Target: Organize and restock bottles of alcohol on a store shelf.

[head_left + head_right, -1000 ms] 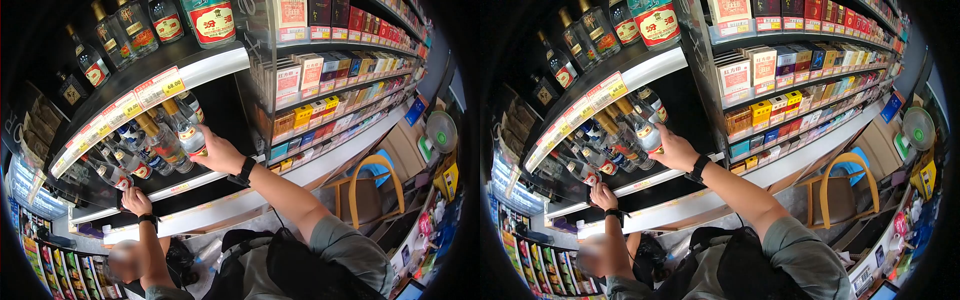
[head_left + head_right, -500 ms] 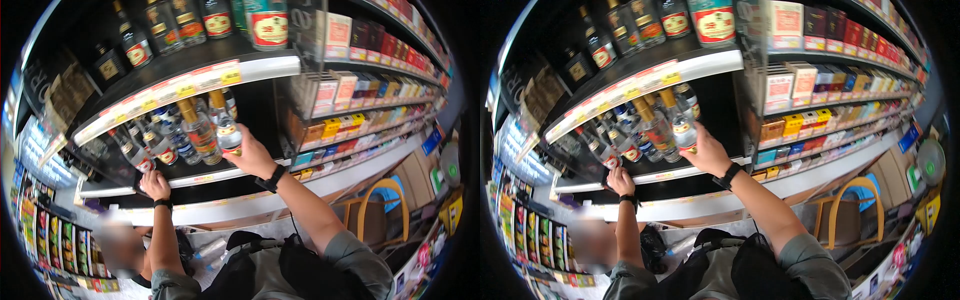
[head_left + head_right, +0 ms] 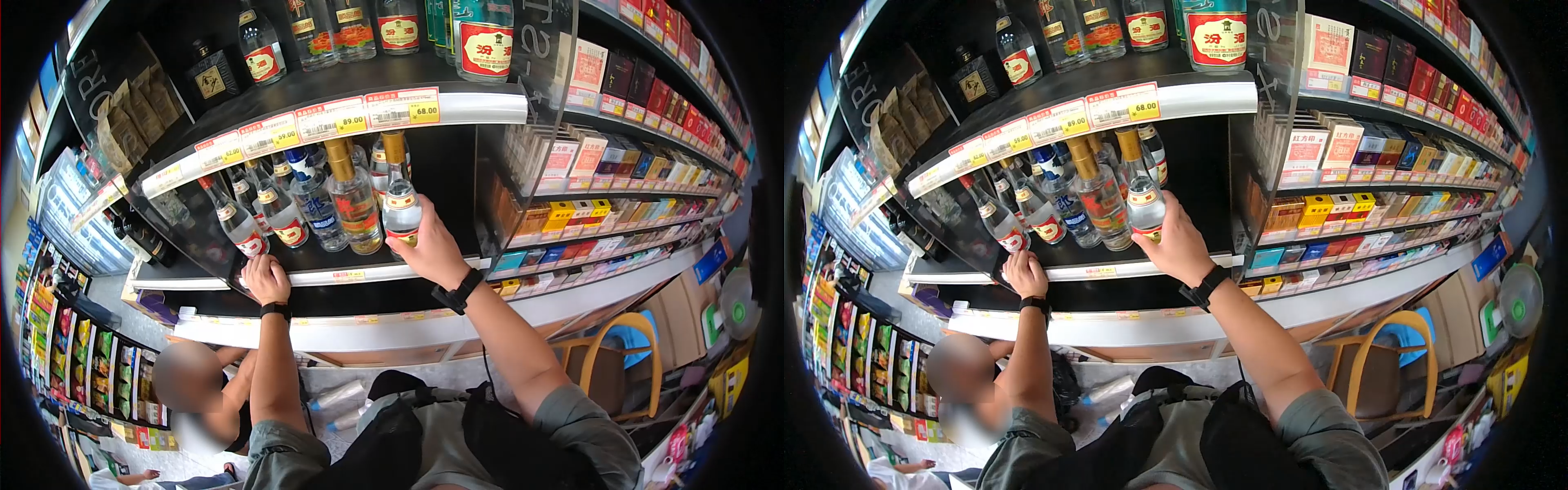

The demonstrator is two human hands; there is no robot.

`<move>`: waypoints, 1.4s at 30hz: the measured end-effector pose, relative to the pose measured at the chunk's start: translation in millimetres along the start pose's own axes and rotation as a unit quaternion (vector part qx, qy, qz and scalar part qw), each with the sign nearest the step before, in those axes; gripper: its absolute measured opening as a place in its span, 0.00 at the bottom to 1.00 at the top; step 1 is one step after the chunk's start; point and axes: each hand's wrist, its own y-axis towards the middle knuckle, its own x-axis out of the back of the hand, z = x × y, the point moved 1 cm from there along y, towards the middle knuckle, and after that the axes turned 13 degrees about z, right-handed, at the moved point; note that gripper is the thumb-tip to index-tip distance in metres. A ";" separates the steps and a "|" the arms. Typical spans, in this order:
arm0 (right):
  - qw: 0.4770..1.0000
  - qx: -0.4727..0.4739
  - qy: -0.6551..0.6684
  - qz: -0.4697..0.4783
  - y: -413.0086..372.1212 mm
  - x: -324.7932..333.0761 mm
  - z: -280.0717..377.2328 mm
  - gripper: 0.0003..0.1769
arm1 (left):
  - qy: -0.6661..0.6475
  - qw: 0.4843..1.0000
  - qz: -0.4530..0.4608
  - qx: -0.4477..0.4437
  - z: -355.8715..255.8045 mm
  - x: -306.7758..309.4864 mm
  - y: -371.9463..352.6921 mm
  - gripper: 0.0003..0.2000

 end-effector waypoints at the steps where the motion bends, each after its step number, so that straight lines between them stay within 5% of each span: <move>1: 1.000 0.000 0.001 0.003 0.0 0.5 0.5 0.50 | -0.005 1.000 0.003 0.001 -0.2 0.0 -0.4 0.07; 42: 0.997 0.033 0.063 -0.042 -24.6 -14.6 -19.1 0.51 | 0.001 1.000 -0.004 0.001 2.3 -3.1 -1.6 0.09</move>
